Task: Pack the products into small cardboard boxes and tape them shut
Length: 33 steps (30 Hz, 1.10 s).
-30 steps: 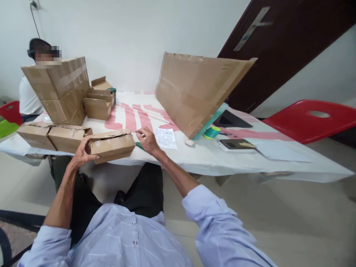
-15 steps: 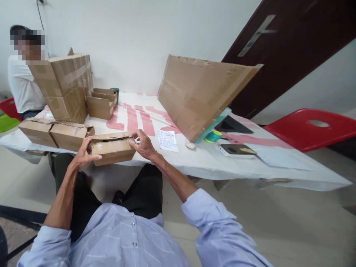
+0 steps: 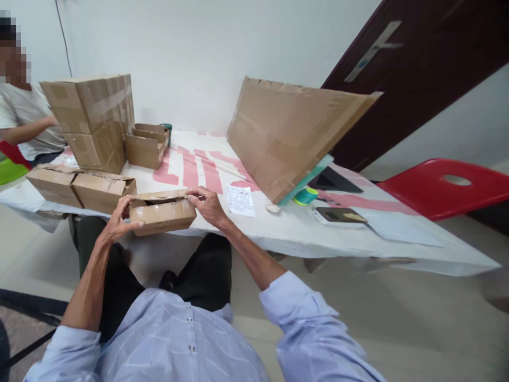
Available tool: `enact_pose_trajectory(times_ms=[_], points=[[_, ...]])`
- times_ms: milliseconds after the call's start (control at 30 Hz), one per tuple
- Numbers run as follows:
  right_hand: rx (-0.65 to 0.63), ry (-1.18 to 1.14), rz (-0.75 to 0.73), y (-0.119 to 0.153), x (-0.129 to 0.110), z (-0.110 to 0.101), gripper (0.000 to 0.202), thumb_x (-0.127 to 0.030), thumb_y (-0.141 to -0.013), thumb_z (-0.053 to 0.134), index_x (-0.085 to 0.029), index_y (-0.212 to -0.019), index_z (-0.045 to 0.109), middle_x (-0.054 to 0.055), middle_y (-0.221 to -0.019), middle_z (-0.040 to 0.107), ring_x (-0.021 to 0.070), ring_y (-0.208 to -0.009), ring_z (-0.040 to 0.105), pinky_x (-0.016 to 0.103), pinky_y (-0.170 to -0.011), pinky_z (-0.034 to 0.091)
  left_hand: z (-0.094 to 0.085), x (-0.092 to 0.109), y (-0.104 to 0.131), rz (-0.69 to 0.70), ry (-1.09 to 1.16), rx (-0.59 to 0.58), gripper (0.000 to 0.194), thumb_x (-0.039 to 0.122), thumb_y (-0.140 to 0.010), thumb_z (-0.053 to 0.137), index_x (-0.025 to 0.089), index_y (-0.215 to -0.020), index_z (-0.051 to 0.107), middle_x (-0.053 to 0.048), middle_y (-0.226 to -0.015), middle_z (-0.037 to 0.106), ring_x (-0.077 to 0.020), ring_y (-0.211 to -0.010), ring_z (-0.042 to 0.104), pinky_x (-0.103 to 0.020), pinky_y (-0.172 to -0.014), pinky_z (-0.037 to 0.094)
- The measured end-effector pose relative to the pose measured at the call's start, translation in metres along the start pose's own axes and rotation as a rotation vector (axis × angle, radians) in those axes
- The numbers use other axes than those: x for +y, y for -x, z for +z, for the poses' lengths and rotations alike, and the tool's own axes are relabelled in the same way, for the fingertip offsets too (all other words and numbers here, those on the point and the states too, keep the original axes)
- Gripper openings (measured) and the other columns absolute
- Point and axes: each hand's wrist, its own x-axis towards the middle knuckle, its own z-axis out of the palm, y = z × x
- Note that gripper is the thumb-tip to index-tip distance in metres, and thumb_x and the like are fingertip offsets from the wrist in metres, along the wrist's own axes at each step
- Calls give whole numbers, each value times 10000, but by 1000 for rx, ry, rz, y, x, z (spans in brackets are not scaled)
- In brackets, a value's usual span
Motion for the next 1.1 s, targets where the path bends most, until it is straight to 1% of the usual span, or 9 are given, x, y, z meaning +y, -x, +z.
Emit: enact_pose_trajectory(times_ms=[167, 300, 400, 500, 600, 700, 833, 1000, 1100], points=[[-19, -60, 109, 5, -3, -2, 289, -427, -795, 773, -214, -978, 839, 72, -1011, 829, 219, -831, 725, 380, -799, 605, -2, 7, 1, -66, 9, -31, 939, 654, -739, 889, 268, -1519, 536, -128, -1592, 448, -388, -1435, 516, -459, -1071, 568], [-13, -144, 177, 9, -1, -3, 345, -473, -768, 809, -214, -994, 839, 78, -1063, 839, 248, -954, 758, 394, -875, 612, -3, 10, -1, -75, 0, -51, 986, 659, -732, 887, 259, -1546, 499, -138, -1626, 423, -422, -1505, 461, -471, -1087, 561], [21, -243, 232, 10, 1, -1, 382, -514, -733, 854, -218, -972, 828, 75, -1046, 843, 253, -977, 762, 412, -914, 619, -2, 11, -4, -66, 18, -50, 986, 660, -731, 884, 263, -1542, 488, -137, -1630, 423, -418, -1505, 472, -475, -1113, 545], [52, -304, 250, 10, 0, 3, 387, -514, -724, 869, -224, -975, 815, 75, -1026, 843, 253, -960, 770, 430, -917, 629, 0, 12, -6, -38, -2, -31, 954, 658, -715, 895, 260, -1497, 522, -126, -1556, 481, -398, -1462, 510, -480, -1140, 533], [76, -225, 183, 11, -11, 5, 323, -453, -804, 807, -233, -1040, 809, 74, -1031, 840, 262, -978, 772, 448, -920, 628, 0, 13, -9, -9, -56, -10, 911, 673, -708, 900, 247, -1441, 565, -114, -1462, 527, -382, -1424, 524, -497, -1176, 514], [142, 24, 9, 13, -26, 7, 221, -325, -882, 729, -259, -1078, 809, 72, -1078, 831, 283, -1074, 740, 486, -995, 599, 0, 14, -11, 12, -93, -3, 940, 697, -699, 907, 246, -1449, 564, -109, -1435, 537, -376, -1424, 515, -522, -1248, 449], [157, 261, -156, 10, -35, 8, 217, -181, -883, 675, -267, -1040, 796, 75, -1047, 810, 300, -1082, 694, 511, -1043, 565, 0, 17, -13, 19, -103, -23, 965, 733, -711, 884, 233, -1468, 552, -111, -1435, 526, -372, -1438, 510, -513, -1290, 409], [99, 186, -77, 9, -24, 12, 179, -188, -832, 659, -249, -980, 740, 44, -959, 775, 244, -889, 694, 418, -875, 589, -5, 20, -14, 56, -162, -27, 939, 724, -740, 867, 223, -1469, 551, -132, -1532, 477, -377, -1519, 453, -532, -1332, 357], [97, 171, -30, 10, -17, 16, 123, -227, -824, 683, -255, -940, 717, 31, -945, 771, 227, -853, 687, 395, -848, 581, -7, 20, -18, 53, -212, -23, 909, 732, -717, 878, 202, -1403, 602, -160, -1593, 446, -402, -1558, 426, -567, -1330, 363]])
